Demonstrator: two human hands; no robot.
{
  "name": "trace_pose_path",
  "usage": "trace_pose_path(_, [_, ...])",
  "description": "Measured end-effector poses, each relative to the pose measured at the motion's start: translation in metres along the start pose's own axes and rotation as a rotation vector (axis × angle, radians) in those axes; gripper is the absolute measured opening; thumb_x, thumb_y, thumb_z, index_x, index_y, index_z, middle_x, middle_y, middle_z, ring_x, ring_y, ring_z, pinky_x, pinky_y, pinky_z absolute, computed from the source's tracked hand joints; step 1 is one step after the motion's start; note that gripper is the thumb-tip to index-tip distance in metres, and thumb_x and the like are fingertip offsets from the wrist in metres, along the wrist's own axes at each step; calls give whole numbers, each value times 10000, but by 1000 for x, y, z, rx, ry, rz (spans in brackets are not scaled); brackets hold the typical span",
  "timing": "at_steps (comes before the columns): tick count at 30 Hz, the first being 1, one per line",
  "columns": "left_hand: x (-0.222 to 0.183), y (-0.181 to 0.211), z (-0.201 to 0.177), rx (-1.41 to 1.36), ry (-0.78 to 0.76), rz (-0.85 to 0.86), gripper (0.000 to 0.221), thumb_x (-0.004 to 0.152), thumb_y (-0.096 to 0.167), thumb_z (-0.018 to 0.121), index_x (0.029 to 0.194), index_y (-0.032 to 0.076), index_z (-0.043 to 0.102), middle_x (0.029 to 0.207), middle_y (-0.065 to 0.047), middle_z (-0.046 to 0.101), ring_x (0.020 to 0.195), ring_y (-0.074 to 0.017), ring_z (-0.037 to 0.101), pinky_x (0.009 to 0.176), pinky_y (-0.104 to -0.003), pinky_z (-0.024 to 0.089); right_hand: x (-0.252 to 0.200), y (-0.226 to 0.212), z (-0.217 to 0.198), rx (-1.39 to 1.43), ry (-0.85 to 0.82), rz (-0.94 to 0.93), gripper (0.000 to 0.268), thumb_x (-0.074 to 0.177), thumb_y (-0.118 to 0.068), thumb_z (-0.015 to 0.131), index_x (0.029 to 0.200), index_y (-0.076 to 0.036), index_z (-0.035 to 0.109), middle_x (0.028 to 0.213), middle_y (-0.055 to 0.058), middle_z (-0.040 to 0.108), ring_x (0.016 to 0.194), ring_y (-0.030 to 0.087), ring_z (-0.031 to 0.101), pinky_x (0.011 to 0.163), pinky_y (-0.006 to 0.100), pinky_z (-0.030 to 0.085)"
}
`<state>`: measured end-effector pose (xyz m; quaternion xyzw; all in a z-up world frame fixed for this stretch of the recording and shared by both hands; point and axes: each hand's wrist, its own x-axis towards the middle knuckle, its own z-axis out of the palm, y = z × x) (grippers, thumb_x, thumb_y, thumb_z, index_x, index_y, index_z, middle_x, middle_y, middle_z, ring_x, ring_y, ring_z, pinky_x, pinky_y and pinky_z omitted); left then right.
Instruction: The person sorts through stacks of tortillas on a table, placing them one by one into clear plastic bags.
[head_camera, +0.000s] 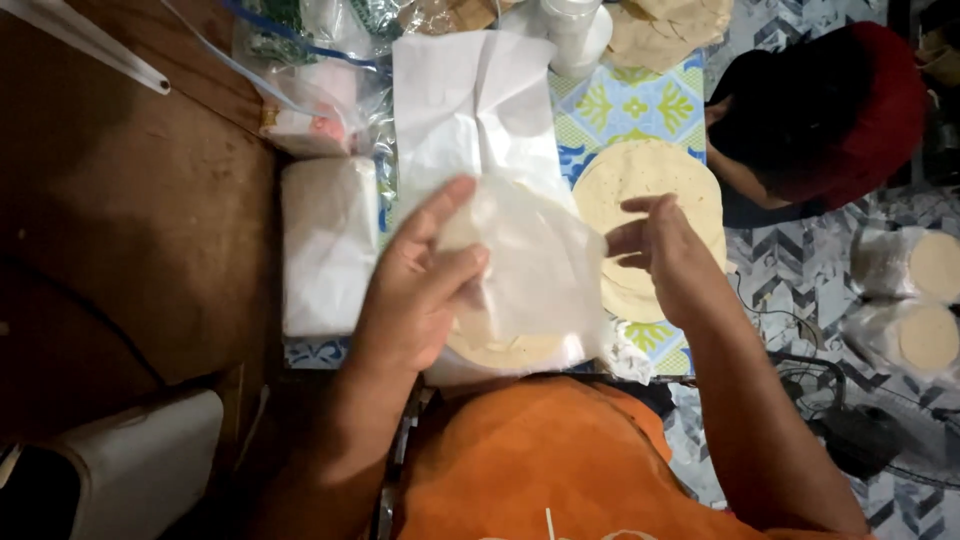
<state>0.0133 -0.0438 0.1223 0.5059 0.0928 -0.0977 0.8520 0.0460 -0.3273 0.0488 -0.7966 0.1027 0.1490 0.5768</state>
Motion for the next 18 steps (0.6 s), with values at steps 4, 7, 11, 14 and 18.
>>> trace_pose_path(4, [-7, 17, -4, -105, -194, 120, 713, 897, -68, 586, 1569, 17, 362, 1641, -118, 409, 681, -31, 497, 543, -151, 417, -9, -36, 8, 425, -3, 132, 791, 958, -575, 190, 1413, 31, 419, 1201, 308, 608, 1099, 417, 644, 998, 539, 523])
trace_pose_path(7, [-10, 8, -28, 30, -168, 182, 731, 896, -76, 553, 1587, 41, 346, 1644, -114, 405, 779, -43, 481, 656, -150, 384, -9, -14, 15, 306, -34, 246, 821, 978, -561, 156, 1489, 52, 345, 1441, 370, 469, 1278, 498, 550, 1103, 557, 461])
trace_pose_path(11, [-2, -44, -71, 191, -3, 138, 773, 870, -22, 625, 1592, 92, 374, 1558, -71, 495, 798, 33, 616, 656, -132, 571, -4, 18, 35, 491, -83, 51, 443, 854, -124, 768, 1249, 14, 624, 885, 162, 701, 566, 254, 656, 514, 399, 594])
trace_pose_path(14, [1, -89, -106, 295, 138, 1, 746, 887, -19, 656, 1584, 63, 404, 1439, -131, 560, 886, -120, 646, 745, -286, 591, 2, 28, 40, 300, 69, 49, 212, 949, -89, 700, 1112, -6, 593, 654, 84, 561, 312, 147, 454, 263, 257, 347])
trace_pose_path(18, [-15, -80, -95, 611, 262, -185, 713, 890, 55, 697, 1562, 133, 474, 846, -214, 748, 502, -133, 573, 420, -248, 415, -18, 21, 44, -14, 28, 157, 344, 950, -167, 686, 1234, -36, 544, 730, 155, 684, 294, 199, 508, 246, 289, 377])
